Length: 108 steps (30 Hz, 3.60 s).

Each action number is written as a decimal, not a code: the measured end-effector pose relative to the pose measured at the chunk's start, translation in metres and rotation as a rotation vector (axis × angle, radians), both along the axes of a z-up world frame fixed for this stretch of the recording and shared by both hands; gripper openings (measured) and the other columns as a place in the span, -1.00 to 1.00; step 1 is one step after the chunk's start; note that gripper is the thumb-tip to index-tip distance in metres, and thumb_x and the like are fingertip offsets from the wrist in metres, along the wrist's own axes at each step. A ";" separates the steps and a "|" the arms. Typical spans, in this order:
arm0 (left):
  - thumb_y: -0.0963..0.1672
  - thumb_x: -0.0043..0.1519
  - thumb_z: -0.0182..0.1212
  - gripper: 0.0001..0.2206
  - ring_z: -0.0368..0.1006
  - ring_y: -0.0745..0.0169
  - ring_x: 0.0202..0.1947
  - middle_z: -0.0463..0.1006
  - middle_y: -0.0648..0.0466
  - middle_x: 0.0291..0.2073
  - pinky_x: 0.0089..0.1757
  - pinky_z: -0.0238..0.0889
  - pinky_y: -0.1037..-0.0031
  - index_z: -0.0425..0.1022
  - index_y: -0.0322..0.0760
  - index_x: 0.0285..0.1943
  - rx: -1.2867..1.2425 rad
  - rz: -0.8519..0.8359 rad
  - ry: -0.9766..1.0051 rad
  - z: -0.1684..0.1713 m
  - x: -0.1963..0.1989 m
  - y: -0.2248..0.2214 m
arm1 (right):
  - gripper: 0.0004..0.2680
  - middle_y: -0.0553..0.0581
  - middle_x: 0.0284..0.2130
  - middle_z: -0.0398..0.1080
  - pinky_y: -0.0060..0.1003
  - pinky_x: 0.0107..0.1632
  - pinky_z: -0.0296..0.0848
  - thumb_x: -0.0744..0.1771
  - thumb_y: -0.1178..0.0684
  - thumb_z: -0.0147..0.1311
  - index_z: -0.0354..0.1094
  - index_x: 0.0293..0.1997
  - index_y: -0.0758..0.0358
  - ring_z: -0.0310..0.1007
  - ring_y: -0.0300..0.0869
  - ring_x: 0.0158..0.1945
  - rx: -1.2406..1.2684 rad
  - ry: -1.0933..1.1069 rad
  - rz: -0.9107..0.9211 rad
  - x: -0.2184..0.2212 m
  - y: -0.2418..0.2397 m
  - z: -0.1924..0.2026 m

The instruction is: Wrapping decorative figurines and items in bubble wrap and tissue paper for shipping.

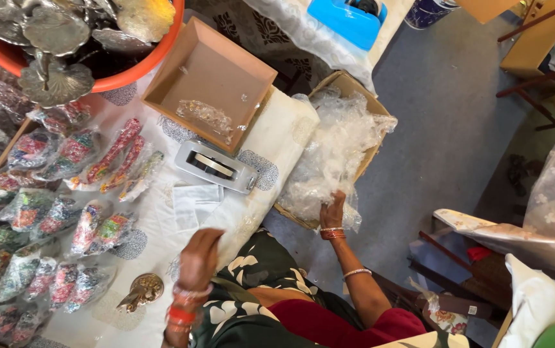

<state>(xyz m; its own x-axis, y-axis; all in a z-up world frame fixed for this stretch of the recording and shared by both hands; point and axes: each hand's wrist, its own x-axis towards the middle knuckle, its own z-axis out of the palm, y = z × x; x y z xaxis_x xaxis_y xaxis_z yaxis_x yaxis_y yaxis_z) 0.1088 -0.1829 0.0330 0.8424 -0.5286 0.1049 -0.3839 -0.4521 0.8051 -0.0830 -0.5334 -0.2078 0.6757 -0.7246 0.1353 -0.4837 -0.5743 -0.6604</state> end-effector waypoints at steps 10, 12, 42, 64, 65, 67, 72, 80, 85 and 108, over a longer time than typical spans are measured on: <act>-0.30 -0.15 0.14 -0.25 0.43 -0.30 0.13 0.46 -0.32 0.14 0.03 0.34 0.05 0.24 -0.22 0.38 0.136 -0.532 -0.313 -0.040 -0.025 -0.200 | -0.74 0.19 0.13 0.14 0.08 0.47 0.18 0.37 0.21 0.01 0.10 0.19 0.16 0.14 0.16 0.36 -0.118 -0.221 0.138 -0.029 0.009 -0.050; -0.20 -0.11 0.18 -0.31 0.52 -0.26 0.02 0.51 -0.23 0.09 -0.09 0.40 -0.09 0.20 0.02 0.31 0.176 -0.439 -0.571 -0.046 -0.031 -0.221 | -0.64 0.27 0.06 0.08 0.13 0.38 0.07 0.29 -0.01 0.17 0.14 0.18 0.05 0.04 0.26 0.27 -0.564 -0.095 0.246 -0.022 0.011 -0.037; -0.31 0.00 0.41 -0.41 0.50 0.18 0.04 0.55 -0.02 0.00 0.06 0.39 0.40 0.32 -0.29 0.26 -0.419 0.060 0.652 -0.072 0.025 -0.210 | -0.77 0.20 -0.21 0.44 -0.24 -0.20 0.47 0.30 0.04 0.26 0.27 -0.10 0.30 0.57 -0.11 -0.33 0.459 -0.110 -0.515 0.020 -0.053 -0.027; -0.19 0.17 0.30 -0.67 0.35 -0.30 0.14 0.40 -0.25 0.12 0.08 0.30 0.05 0.44 -0.29 0.12 0.469 -0.607 0.258 -0.128 -0.048 -0.174 | -0.29 0.41 0.49 -0.18 0.15 0.40 -0.01 0.26 -0.19 0.20 -0.18 0.53 0.17 -0.03 0.18 0.45 -0.247 0.140 0.239 0.149 -0.057 0.106; -0.19 0.16 0.31 -0.70 0.38 -0.28 0.10 0.42 -0.22 0.06 0.03 0.33 0.06 0.46 -0.28 0.08 0.444 -0.585 0.241 -0.134 -0.049 -0.170 | -0.25 0.44 0.46 -0.15 0.15 0.32 0.07 0.21 -0.10 0.28 -0.19 0.52 0.16 0.05 0.19 0.37 -0.206 0.298 0.251 0.152 -0.055 0.103; -0.20 0.15 0.32 -0.72 0.41 -0.25 0.05 0.45 -0.19 -0.01 -0.01 0.35 0.06 0.48 -0.27 0.03 0.417 -0.557 0.222 -0.142 -0.048 -0.164 | -0.20 0.47 0.43 -0.13 0.14 0.25 0.14 0.16 -0.02 0.36 -0.20 0.50 0.16 0.12 0.20 0.30 -0.166 0.455 0.266 0.126 -0.050 0.049; -0.19 0.15 0.33 -0.73 0.49 -0.27 -0.07 0.49 -0.20 -0.02 -0.11 0.40 0.04 0.48 -0.29 0.02 0.484 -0.539 0.247 -0.158 -0.050 -0.152 | -0.55 0.24 0.13 0.37 -0.03 0.17 0.36 0.23 0.36 0.08 0.28 0.27 0.20 0.36 0.08 0.16 -0.299 0.462 0.569 0.062 -0.012 -0.015; -0.16 0.19 0.30 -0.71 0.48 -0.29 -0.03 0.50 -0.22 -0.02 -0.08 0.39 0.04 0.46 -0.30 0.07 0.520 -0.640 0.324 -0.147 -0.056 -0.159 | -0.59 0.18 0.05 0.48 -0.15 0.10 0.47 0.21 0.45 -0.17 0.48 0.02 0.15 0.48 0.02 0.05 0.050 0.475 0.716 0.066 -0.031 -0.052; -0.19 0.16 0.30 -0.69 0.48 -0.30 -0.05 0.52 -0.22 -0.04 -0.09 0.38 0.03 0.47 -0.29 0.09 0.475 -0.599 0.315 -0.163 -0.058 -0.152 | -0.77 0.08 -0.08 0.57 -0.24 0.12 0.53 0.37 0.33 -0.11 0.49 -0.09 0.13 0.57 -0.11 0.03 0.150 0.430 0.251 0.110 -0.042 0.010; -0.17 0.19 0.29 -0.74 0.48 -0.30 -0.11 0.50 -0.22 -0.12 -0.12 0.37 0.05 0.44 -0.35 0.02 0.444 -0.633 0.292 -0.135 -0.066 -0.151 | -0.93 0.00 -0.24 0.34 -0.33 -0.48 0.41 0.39 0.22 -0.07 0.26 -0.07 0.16 0.38 -0.18 -0.50 0.481 -0.418 -0.647 0.073 -0.111 0.025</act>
<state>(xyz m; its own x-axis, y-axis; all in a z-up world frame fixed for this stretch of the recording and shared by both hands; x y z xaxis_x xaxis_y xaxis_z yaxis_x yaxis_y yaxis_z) 0.0428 -0.3341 -0.1017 0.3323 -0.8531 -0.4022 -0.4762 -0.5199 0.7092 -0.0100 -0.6440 -0.1828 0.0811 -0.9872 -0.1374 -0.2827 0.1094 -0.9529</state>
